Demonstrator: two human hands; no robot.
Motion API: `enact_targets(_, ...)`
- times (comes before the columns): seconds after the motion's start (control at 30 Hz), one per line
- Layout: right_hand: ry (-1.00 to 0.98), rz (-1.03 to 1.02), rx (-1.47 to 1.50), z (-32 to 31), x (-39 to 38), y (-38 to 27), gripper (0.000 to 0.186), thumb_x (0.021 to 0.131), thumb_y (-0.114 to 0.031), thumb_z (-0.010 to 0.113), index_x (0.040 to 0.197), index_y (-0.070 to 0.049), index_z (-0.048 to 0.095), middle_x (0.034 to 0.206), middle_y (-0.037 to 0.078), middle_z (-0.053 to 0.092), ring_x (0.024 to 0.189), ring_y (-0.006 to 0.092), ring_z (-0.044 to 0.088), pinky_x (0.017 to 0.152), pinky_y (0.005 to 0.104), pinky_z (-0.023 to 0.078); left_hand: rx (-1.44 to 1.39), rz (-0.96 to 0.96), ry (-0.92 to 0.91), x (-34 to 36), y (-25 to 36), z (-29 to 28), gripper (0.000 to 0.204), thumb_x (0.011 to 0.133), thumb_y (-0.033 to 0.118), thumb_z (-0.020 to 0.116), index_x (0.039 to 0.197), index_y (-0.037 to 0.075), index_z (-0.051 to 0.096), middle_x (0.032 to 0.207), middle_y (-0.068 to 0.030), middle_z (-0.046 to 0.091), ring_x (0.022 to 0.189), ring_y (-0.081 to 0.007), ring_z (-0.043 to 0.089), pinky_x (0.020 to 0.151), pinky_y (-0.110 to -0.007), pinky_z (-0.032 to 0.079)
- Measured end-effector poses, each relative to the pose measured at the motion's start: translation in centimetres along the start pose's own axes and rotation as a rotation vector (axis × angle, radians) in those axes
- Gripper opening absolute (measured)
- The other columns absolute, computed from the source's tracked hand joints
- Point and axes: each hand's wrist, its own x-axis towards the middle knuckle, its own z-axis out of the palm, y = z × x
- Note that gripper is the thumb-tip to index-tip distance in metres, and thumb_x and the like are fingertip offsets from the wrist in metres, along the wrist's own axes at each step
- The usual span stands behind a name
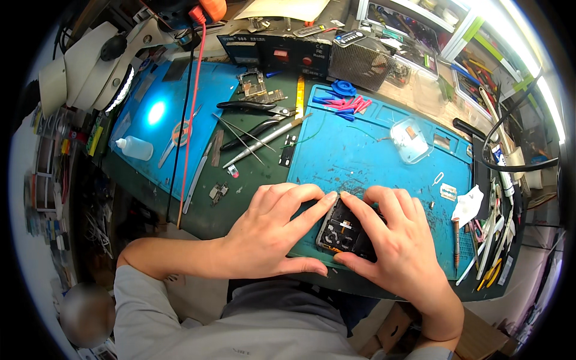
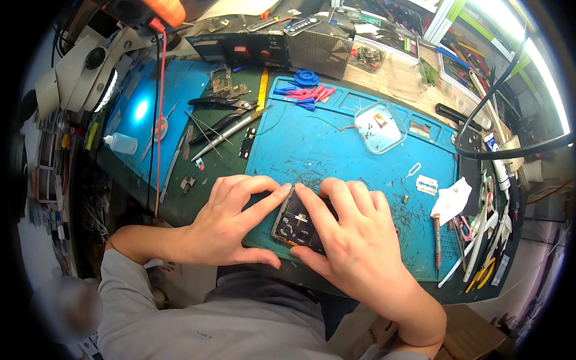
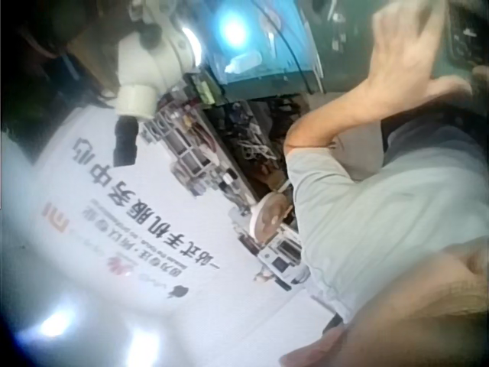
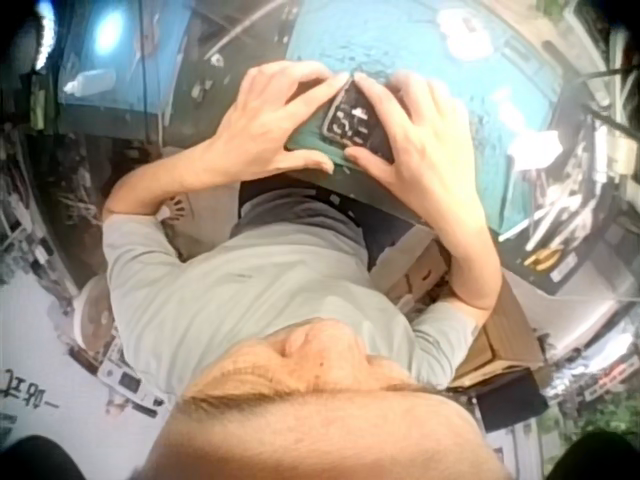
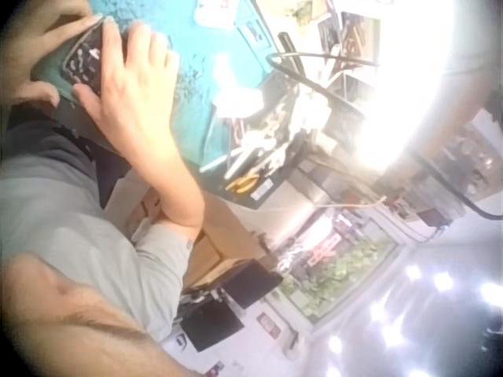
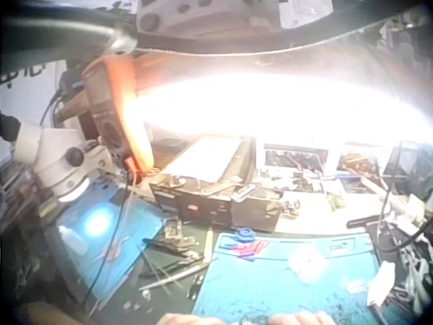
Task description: The person disassembles a smartphone, removes the battery, and uses a screwdriver to manipulate internal components. They then reassemble the phone and test it by pressing buttons.
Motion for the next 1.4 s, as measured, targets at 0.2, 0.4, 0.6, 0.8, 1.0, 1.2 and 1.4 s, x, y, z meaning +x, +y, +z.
enact_targets(0.2, -0.005, 0.021, 0.038, -0.1, 0.1, -0.2, 0.083, 0.068, -0.031, 0.091, 0.142, -0.008, 0.061, 0.12, 0.012, 0.056, 0.105, 0.0317, 0.054, 0.091, 0.0441, 0.045, 0.026, 0.042, 0.004, 0.3, -0.4, -0.2, 0.095, 0.081, 0.065, 0.077, 0.147, 0.0, 0.057, 0.135, -0.0122, 0.055, 0.119, -0.0305, 0.05, 0.102, -0.045, 0.04)
enact_targets(0.4, 0.006, 0.014, 0.036, 0.1, 0.1, 0.0, 0.079, 0.071, -0.032, 0.092, 0.141, -0.01, 0.062, 0.118, 0.009, 0.055, 0.107, 0.0285, 0.054, 0.088, 0.041, 0.043, 0.099, 0.076, 0.033, 0.4, -0.4, 0.0, 0.089, 0.084, 0.064, 0.075, 0.145, 0.0, 0.059, 0.133, -0.0112, 0.057, 0.118, -0.0294, 0.053, 0.1, -0.044, 0.042)
enact_targets(0.6, 0.039, 0.002, 0.058, 0.4, -0.3, 0.4, 0.079, 0.072, -0.032, 0.091, 0.142, -0.011, 0.062, 0.119, 0.009, 0.055, 0.106, 0.0289, 0.052, 0.091, 0.0415, 0.044, 0.076, 0.15, 0.063, -0.2, -0.9, -0.1, 0.073, 0.093, 0.056, 0.069, 0.14, 0.0, 0.063, 0.139, -0.0111, 0.062, 0.124, -0.0275, 0.059, 0.1, -0.043, 0.046)
enact_targets(0.8, 0.045, 0.002, 0.069, 0.6, -0.4, 0.5, 0.079, 0.072, -0.031, 0.092, 0.141, -0.01, 0.062, 0.12, 0.009, 0.055, 0.107, 0.0291, 0.053, 0.092, 0.0418, 0.044, 0.148, 0.217, 0.025, -0.9, -0.7, -0.9, 0.066, 0.095, 0.05, 0.068, 0.138, 0.0, 0.065, 0.146, -0.011, 0.062, 0.129, -0.026, 0.061, 0.102, -0.041, 0.048)
enact_targets(1.0, 0.042, -0.003, 0.057, 0.5, -0.3, 0.2, 0.078, 0.072, -0.031, 0.092, 0.14, -0.009, 0.063, 0.119, 0.008, 0.056, 0.109, 0.0284, 0.054, 0.089, 0.041, 0.043, 0.169, 0.263, -0.003, -0.5, -0.8, -1.3, 0.064, 0.094, 0.049, 0.07, 0.135, -0.001, 0.067, 0.146, -0.0124, 0.062, 0.128, -0.0271, 0.062, 0.101, -0.042, 0.051)
enact_targets(1.2, 0.037, -0.003, 0.056, 0.5, -0.3, 0.3, 0.079, 0.071, -0.031, 0.093, 0.14, -0.01, 0.063, 0.12, 0.008, 0.056, 0.109, 0.0285, 0.054, 0.089, 0.0412, 0.043, 0.117, 0.269, 0.003, -0.7, -1.1, -1.0, 0.062, 0.096, 0.046, 0.07, 0.137, -0.001, 0.065, 0.146, -0.0137, 0.062, 0.129, -0.0288, 0.062, 0.101, -0.043, 0.053)
enact_targets(1.4, 0.035, 0.009, 0.061, 0.5, -0.5, 0.4, 0.079, 0.071, -0.031, 0.093, 0.141, -0.01, 0.063, 0.121, 0.009, 0.055, 0.109, 0.0292, 0.053, 0.091, 0.0416, 0.044, 0.074, 0.379, -0.087, -1.1, -2.9, -1.6, 0.056, 0.1, 0.042, 0.067, 0.141, 0.004, 0.064, 0.15, -0.0146, 0.06, 0.135, -0.0304, 0.06, 0.109, -0.045, 0.051)
